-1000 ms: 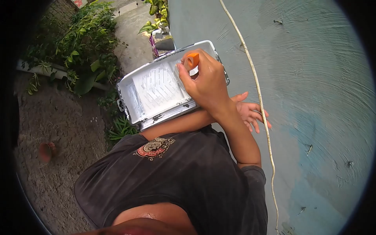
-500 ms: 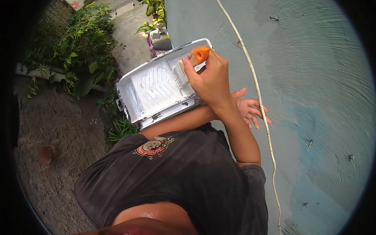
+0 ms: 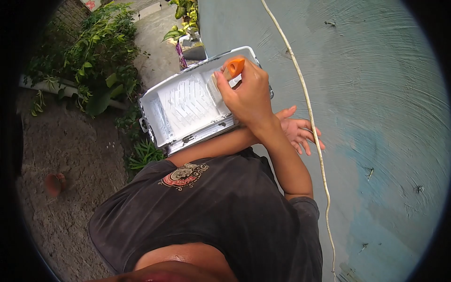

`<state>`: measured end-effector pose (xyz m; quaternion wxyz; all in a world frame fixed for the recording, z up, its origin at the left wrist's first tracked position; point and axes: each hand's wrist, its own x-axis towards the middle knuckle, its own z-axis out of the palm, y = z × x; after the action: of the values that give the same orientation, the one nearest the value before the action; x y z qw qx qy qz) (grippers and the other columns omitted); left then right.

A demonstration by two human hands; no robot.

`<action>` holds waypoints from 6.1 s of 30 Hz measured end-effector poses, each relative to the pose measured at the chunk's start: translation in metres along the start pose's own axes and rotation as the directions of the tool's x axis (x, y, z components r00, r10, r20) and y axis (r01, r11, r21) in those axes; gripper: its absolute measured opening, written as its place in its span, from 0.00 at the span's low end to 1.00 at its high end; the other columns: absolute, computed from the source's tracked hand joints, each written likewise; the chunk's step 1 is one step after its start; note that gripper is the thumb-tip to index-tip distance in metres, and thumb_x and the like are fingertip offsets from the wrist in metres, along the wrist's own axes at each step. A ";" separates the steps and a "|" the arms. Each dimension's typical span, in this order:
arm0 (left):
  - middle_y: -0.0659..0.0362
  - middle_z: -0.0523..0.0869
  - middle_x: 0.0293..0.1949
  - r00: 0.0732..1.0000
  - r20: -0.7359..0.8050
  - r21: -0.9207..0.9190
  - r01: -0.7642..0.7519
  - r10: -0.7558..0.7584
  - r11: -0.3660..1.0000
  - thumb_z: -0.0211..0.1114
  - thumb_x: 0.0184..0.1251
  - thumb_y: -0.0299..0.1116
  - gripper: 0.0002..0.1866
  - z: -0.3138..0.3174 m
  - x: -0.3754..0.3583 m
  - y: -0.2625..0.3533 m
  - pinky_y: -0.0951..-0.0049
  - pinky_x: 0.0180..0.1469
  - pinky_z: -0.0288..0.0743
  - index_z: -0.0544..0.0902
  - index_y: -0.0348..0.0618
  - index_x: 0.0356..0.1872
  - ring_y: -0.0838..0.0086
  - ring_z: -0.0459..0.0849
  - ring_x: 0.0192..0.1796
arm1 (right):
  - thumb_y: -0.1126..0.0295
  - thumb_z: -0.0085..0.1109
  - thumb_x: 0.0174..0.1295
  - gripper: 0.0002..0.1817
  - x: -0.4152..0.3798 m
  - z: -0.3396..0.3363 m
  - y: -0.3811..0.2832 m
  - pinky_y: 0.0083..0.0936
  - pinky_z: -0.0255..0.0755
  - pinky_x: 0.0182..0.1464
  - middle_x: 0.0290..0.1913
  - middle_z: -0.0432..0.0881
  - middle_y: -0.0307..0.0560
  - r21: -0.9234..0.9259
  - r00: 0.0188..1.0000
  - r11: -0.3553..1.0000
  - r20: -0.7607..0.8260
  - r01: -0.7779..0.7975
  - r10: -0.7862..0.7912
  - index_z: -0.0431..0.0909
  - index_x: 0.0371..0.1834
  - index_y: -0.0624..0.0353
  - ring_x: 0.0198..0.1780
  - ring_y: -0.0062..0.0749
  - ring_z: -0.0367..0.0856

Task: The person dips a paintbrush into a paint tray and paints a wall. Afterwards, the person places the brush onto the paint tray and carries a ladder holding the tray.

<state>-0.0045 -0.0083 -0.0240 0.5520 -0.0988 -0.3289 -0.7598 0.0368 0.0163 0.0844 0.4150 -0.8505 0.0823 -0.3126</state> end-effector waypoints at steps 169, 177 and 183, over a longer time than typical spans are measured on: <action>0.34 0.67 0.74 0.999 -0.046 -0.030 -0.021 0.020 0.999 0.29 0.64 0.84 0.58 0.004 -0.011 0.007 0.56 0.65 0.74 0.64 0.39 0.74 0.52 0.81 0.63 | 0.72 0.70 0.64 0.11 -0.006 -0.021 0.021 0.18 0.83 0.35 0.39 0.83 0.40 0.238 0.959 0.930 0.118 -0.281 0.259 0.78 0.43 0.62 0.37 0.21 0.86; 0.35 0.67 0.74 0.996 -0.073 -0.046 -0.051 0.047 0.998 0.28 0.63 0.84 0.59 0.006 -0.014 0.008 0.56 0.65 0.74 0.64 0.39 0.75 0.52 0.81 0.63 | 0.73 0.70 0.62 0.08 0.009 -0.022 0.023 0.17 0.75 0.29 0.32 0.84 0.41 0.204 0.989 0.971 -0.059 -0.124 0.138 0.80 0.39 0.63 0.30 0.17 0.82; 0.35 0.67 0.74 0.993 -0.099 -0.069 -0.068 0.061 0.995 0.27 0.62 0.85 0.59 0.010 -0.021 0.011 0.56 0.65 0.74 0.64 0.38 0.75 0.52 0.81 0.63 | 0.73 0.70 0.64 0.10 0.006 -0.014 0.021 0.18 0.83 0.40 0.38 0.84 0.40 0.159 0.987 0.975 0.043 -0.158 0.153 0.79 0.43 0.62 0.38 0.21 0.86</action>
<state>0.0107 0.0122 -0.0226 0.5878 -0.0924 -0.2709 -0.7567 0.0358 -0.0091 0.0777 0.5070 -0.8096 0.1168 -0.2716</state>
